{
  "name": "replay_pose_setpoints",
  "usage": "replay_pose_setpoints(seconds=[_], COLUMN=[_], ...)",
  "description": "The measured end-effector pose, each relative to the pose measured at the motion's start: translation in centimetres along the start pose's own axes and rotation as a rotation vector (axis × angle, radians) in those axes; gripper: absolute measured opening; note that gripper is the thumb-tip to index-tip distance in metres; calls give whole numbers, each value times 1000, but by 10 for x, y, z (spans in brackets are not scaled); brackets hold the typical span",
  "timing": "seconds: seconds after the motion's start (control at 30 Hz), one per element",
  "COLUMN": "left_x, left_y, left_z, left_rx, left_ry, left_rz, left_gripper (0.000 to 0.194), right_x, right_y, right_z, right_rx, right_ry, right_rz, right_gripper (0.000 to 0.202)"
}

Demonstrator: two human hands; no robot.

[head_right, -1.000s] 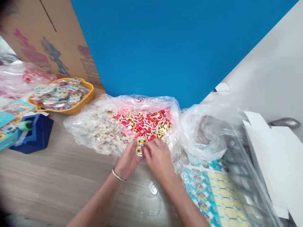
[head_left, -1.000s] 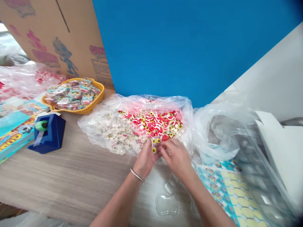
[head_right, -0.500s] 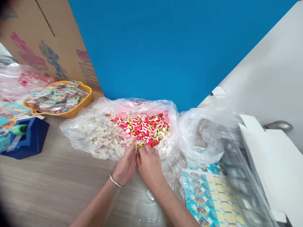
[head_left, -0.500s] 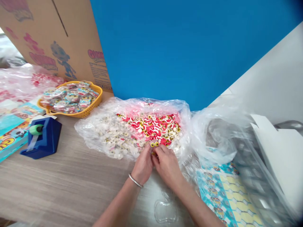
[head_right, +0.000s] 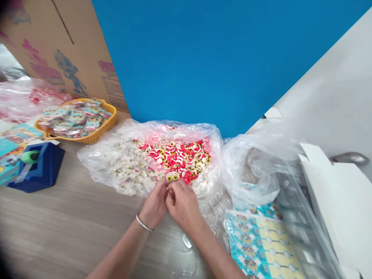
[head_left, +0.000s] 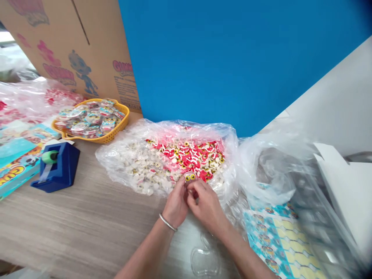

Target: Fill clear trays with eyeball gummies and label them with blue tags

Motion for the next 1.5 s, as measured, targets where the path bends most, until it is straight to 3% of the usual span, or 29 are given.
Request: replay_pose_setpoints(seconds=[0.1, 0.23, 0.37, 0.5, 0.7, 0.87, 1.03, 1.17, 1.3, 1.5], left_x=[3, 6, 7, 7, 7, 9, 10, 10, 11, 11], left_y=[-1, 1, 2, 1, 2, 4, 4, 5, 6, 8], left_z=[-1, -1, -1, -1, -2, -2, -3, -4, -5, -5], left_rx=[-47, 11, 23, 1, -9, -11, -46, -119, -160, -153], left_ry=[-29, -50, -49, -48, -45, -53, -48, -28, -3, -8], left_rz=[-6, 28, 45, 44, 65, 77, 91, 69, 65, 50], left_gripper=[31, 33, 34, 38, 37, 36, 40, 42, 41, 37], right_x=[18, 41, 37, 29, 40, 52, 45, 22, 7, 7], right_y=[-15, -27, -14, -1, 1, -6, -23, -33, -26, -10], right_z=[20, 59, 84, 90, 84, 78, 64, 38, 12, 0], right_rx=[105, 218, 152, 167, 183, 244, 233, 80, -128, -147], right_ry=[90, 151, 95, 110, 124, 149, 155, 76, -30, -78], right_rz=[138, -6, -151, -235, -163, 13, 66, 39, -60, -154], right_gripper=[14, 19, 16, 8, 6, 18, 21, 13, 12, 14])
Point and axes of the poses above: each hand's wrist, its own z-axis towards the middle knuckle, its own y-axis out of the palm, x = y × z, the point moved 1 cm from there along z, towards the middle knuckle, and after that the axes turned 13 degrees about y, right-handed, at the moved point
